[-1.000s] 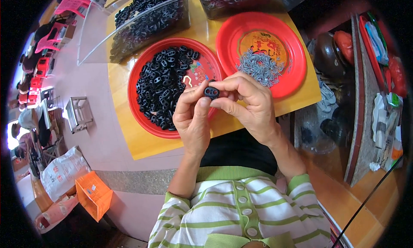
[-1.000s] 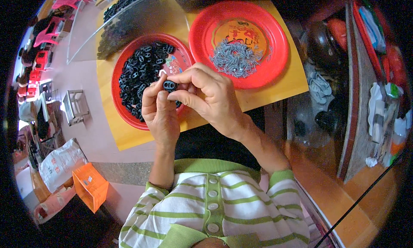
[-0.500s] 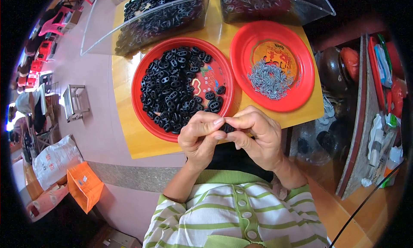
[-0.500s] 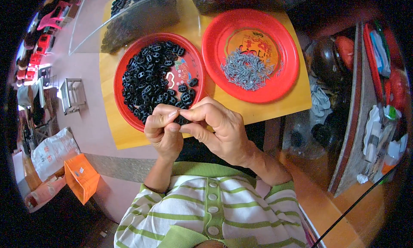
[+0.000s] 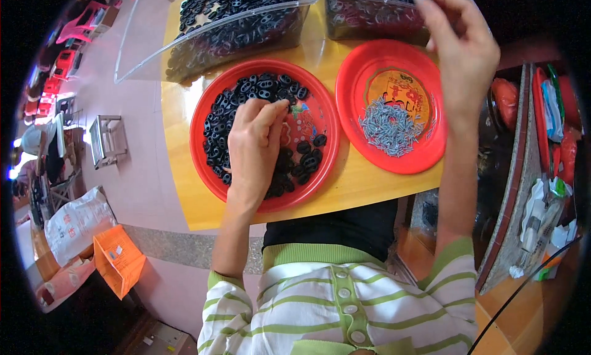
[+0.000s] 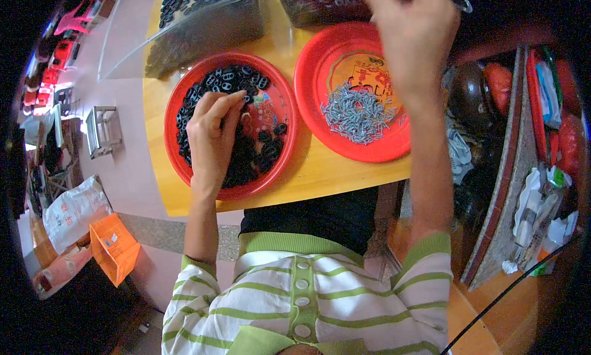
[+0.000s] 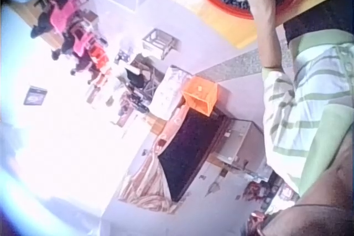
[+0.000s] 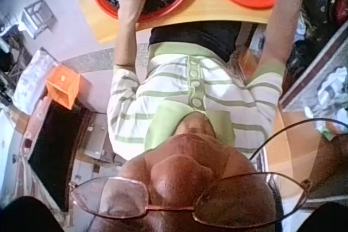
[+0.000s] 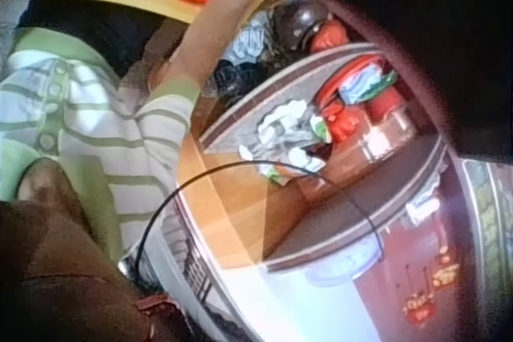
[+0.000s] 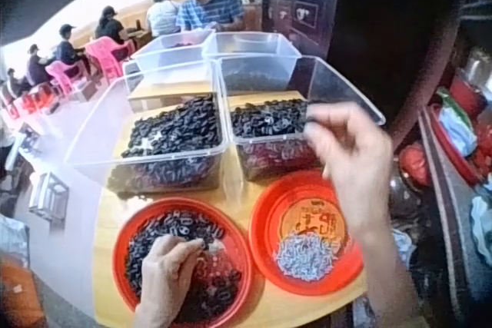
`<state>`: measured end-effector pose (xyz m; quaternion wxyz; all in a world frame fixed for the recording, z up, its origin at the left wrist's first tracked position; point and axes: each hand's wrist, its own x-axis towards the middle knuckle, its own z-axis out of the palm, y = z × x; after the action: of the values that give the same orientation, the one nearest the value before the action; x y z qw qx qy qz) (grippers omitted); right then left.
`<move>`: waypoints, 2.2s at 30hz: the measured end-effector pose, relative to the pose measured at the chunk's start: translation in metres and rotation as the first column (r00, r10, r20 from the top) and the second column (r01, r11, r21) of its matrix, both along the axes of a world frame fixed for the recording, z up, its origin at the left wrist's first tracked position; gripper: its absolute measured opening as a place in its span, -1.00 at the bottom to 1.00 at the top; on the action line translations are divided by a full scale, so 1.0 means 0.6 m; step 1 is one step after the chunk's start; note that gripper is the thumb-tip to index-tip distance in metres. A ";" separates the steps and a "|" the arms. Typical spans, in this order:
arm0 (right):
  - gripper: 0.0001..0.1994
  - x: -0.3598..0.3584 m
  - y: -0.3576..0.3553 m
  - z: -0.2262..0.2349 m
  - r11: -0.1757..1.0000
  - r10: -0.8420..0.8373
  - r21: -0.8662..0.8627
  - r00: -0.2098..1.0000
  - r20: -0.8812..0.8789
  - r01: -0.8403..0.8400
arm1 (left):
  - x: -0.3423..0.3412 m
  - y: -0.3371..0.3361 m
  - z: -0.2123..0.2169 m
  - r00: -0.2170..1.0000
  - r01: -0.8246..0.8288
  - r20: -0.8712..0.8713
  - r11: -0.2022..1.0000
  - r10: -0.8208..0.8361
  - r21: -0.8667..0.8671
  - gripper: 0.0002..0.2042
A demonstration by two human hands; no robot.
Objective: The person assembles plastic cord locks by taking metal springs and plastic components from plates and fitting the springs into the plastic components by hand.
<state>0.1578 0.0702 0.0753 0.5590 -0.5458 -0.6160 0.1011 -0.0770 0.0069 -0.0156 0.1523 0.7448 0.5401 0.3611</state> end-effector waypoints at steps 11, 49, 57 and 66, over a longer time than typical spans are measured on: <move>-0.91 0.105 -0.024 -0.076 0.954 0.231 -0.226 0.965 0.123 -0.199 | 0.020 0.032 -0.011 0.960 0.032 -0.277 0.999 -0.038 -0.026 -0.89; -0.92 0.104 -0.149 -0.114 0.866 0.222 -0.493 0.947 0.232 -0.082 | 0.043 -0.102 -0.004 0.248 0.504 0.897 0.742 0.365 -0.442 -0.87; -0.94 -0.020 -0.180 -0.098 0.752 0.478 -0.448 0.868 -0.134 -0.483 | 0.073 -0.107 -0.003 0.330 0.416 0.912 0.829 0.246 -0.374 -0.89; -0.91 -0.039 -0.174 -0.095 0.697 0.455 -0.500 0.856 -0.247 -0.514 | 0.078 -0.108 -0.010 0.464 0.314 0.880 0.910 0.102 -0.271 -0.87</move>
<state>0.1343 -0.0341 0.0183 0.3631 -0.4946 -0.6523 0.4451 -0.0302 -0.0578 -0.0217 0.5779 0.4372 0.3962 0.5638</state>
